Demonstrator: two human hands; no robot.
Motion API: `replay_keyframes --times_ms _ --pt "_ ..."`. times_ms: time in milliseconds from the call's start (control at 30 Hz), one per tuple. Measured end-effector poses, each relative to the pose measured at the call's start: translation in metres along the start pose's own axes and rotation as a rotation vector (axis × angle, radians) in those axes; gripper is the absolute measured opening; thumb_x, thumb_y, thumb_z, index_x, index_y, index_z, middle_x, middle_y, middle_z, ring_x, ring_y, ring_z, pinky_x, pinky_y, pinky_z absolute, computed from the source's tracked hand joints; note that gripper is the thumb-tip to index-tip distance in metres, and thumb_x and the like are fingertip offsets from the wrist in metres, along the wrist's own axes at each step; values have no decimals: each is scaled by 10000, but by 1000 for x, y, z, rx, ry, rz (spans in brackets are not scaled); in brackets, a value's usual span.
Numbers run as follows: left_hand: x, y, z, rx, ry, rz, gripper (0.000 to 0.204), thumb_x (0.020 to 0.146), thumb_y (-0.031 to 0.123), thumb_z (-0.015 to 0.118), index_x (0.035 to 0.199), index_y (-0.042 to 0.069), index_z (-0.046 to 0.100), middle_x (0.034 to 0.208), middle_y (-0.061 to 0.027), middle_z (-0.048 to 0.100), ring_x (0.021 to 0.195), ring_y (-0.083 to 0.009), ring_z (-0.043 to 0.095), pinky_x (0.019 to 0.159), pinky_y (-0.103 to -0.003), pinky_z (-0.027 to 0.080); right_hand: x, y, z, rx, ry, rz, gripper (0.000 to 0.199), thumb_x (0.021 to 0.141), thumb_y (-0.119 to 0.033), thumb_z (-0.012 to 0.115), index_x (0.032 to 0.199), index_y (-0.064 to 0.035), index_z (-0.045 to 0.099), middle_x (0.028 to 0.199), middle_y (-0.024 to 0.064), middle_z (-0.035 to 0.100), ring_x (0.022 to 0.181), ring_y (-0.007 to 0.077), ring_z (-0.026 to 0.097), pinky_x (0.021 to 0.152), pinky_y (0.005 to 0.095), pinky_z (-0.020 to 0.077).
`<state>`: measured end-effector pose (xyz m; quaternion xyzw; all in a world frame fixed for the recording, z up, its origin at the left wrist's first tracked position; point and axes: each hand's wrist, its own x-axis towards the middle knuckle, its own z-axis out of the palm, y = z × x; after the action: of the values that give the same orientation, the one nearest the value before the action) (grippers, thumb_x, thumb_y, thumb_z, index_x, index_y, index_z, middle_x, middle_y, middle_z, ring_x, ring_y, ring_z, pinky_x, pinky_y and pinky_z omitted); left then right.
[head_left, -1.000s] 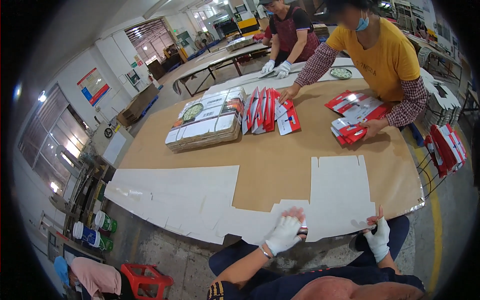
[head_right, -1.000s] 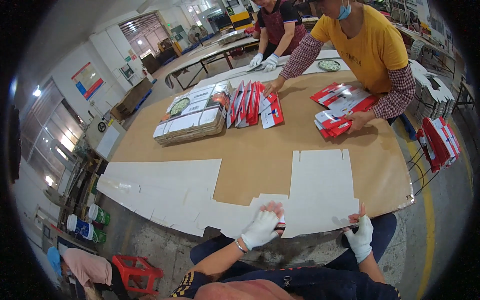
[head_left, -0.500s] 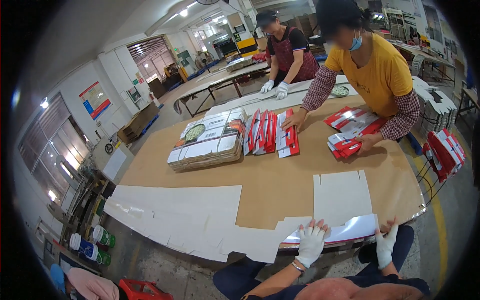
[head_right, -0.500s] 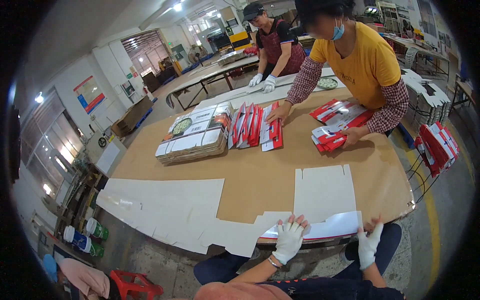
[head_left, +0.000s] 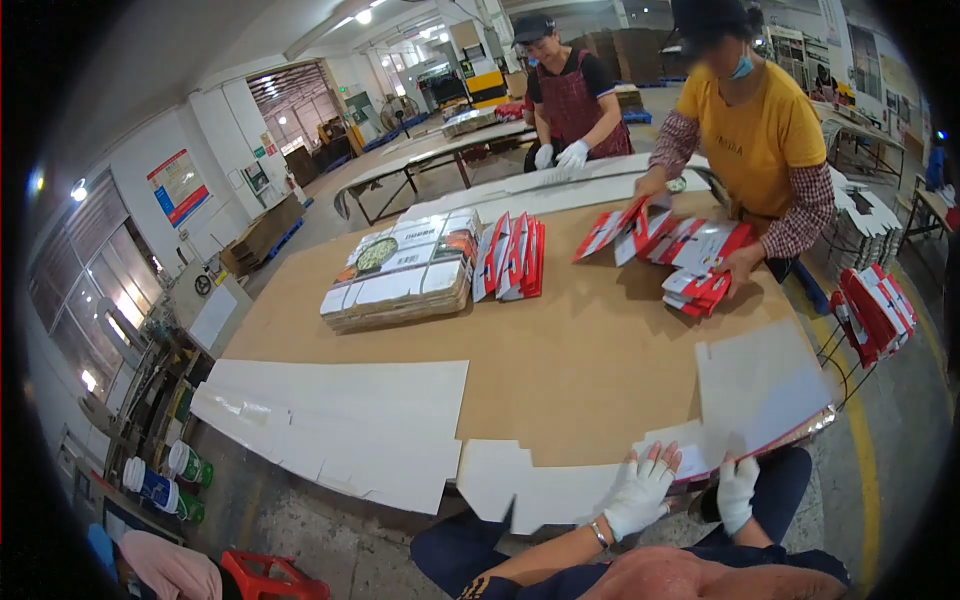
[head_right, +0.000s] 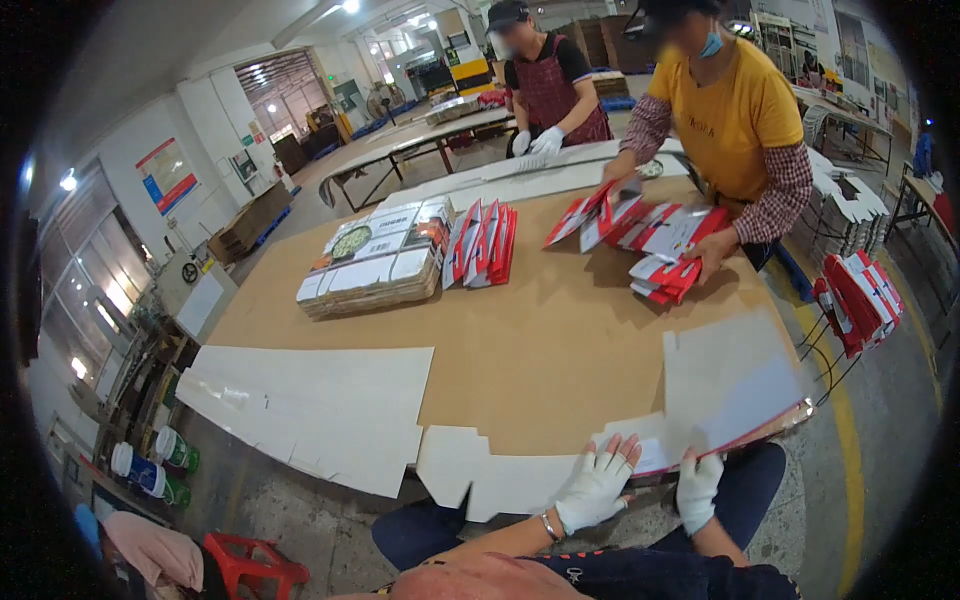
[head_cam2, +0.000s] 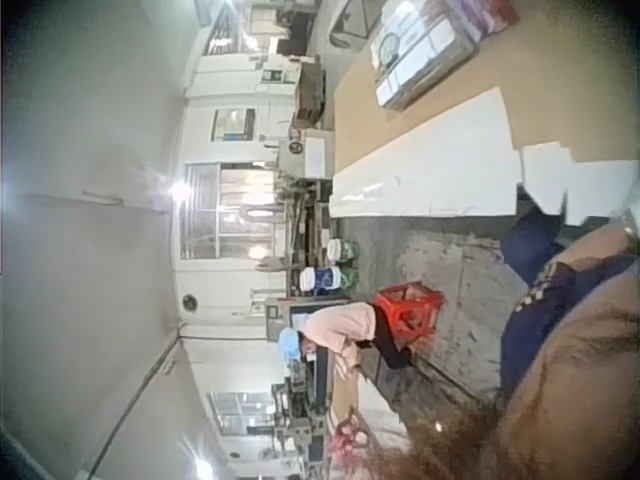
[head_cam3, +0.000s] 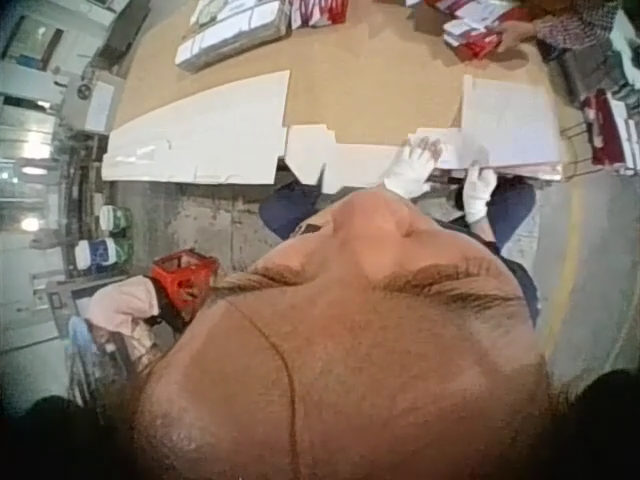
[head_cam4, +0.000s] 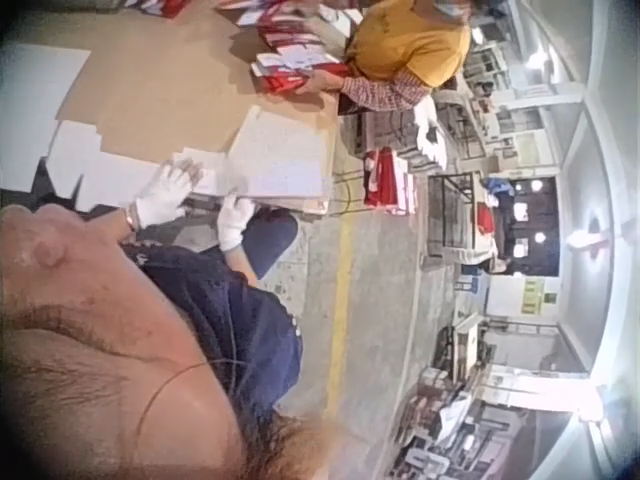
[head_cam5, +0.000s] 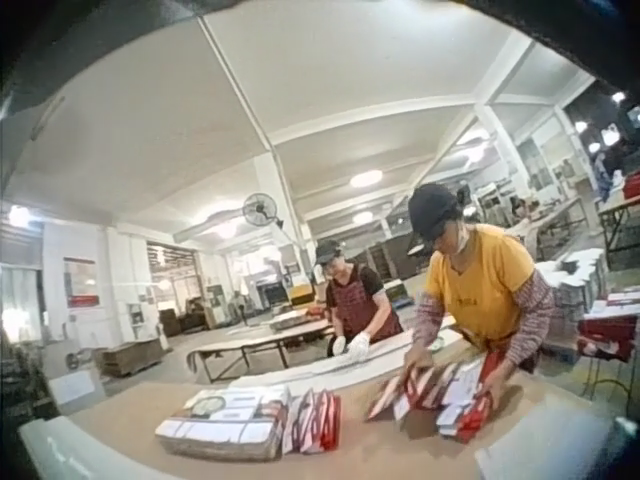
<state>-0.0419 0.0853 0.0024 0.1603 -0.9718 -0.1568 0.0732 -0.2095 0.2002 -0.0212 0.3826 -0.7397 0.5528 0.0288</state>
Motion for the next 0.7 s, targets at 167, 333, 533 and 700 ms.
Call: replay_keyframes --times_ms 167,333,533,700 --pt "10 4 -7 12 -105 14 886 774 359 695 1454 -22 271 1501 -204 295 1390 -375 283 1118 -569 213 22 17 33 224 -142 -161 354 903 -82 476 1247 -18 530 1252 179 569 1147 315 552 964 385 430" --pt "-40 -14 -6 -128 -214 -20 802 761 349 721 1382 -24 377 1312 -208 466 1312 -385 375 1090 -536 288 37 18 17 -491 -403 -674 465 805 -133 507 1261 -44 538 1337 140 543 1238 329 512 1030 464 390" --pt "-123 -82 -40 225 48 -67 562 779 198 670 1267 -19 496 1222 -161 545 1185 -327 506 1037 -429 377 44 15 4 -522 -527 -617 476 804 -92 500 1279 -55 514 1352 145 522 1268 343 475 1057 486 354" --pt "-126 -116 -55 -77 239 60 289 745 33 622 1029 67 664 1000 -102 629 931 -278 613 773 -383 510 56 20 6 -484 -582 -544 463 825 -72 481 1287 -43 501 1384 149 494 1299 349 443 1079 495 333"
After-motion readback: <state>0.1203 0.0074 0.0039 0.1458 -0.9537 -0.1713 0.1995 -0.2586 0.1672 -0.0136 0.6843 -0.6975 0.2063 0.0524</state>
